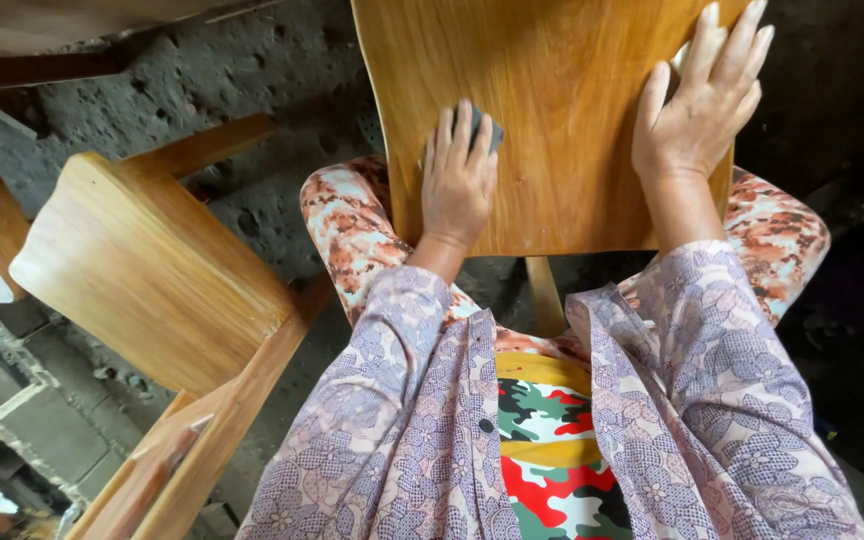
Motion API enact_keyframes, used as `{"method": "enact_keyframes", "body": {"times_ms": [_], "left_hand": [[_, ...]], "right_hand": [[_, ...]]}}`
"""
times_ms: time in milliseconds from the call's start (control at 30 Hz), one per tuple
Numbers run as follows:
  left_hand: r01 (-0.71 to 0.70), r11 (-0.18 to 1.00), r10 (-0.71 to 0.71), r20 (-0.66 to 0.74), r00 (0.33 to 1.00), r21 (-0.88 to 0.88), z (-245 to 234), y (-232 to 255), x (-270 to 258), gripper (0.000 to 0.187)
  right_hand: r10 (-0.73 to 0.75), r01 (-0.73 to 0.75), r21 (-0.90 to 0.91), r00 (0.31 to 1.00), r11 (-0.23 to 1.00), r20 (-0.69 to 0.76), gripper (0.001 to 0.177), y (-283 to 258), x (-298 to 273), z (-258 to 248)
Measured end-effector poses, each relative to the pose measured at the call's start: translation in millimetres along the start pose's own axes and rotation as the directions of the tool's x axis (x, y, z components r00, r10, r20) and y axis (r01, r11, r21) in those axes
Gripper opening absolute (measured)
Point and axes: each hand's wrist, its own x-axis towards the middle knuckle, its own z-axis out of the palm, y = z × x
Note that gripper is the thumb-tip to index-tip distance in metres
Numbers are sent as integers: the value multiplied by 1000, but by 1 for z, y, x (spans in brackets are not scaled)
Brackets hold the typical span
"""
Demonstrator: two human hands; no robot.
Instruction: The person sits cross-legged on a chair and sands the surface of a wooden chair seat using sandpaper. They alternate between using a sanding block and a piece of sandpaper, rubbing the surface back and forth to smooth the wood.
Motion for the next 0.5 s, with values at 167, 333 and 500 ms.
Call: {"method": "enact_keyframes", "body": {"times_ms": [167,333,500], "left_hand": [[-27,996,23,57,998,87,-3,12,-30,47],[27,998,-30,50,998,58,8,6,11,49],[96,993,-97,10,995,61,19,-5,87,45]], "right_hand": [[74,-74,7,997,997,26,59,1,8,8],[84,-85,27,996,996,27,61,-4,11,1],[92,-92,19,996,996,18,55,-4,14,3]]}}
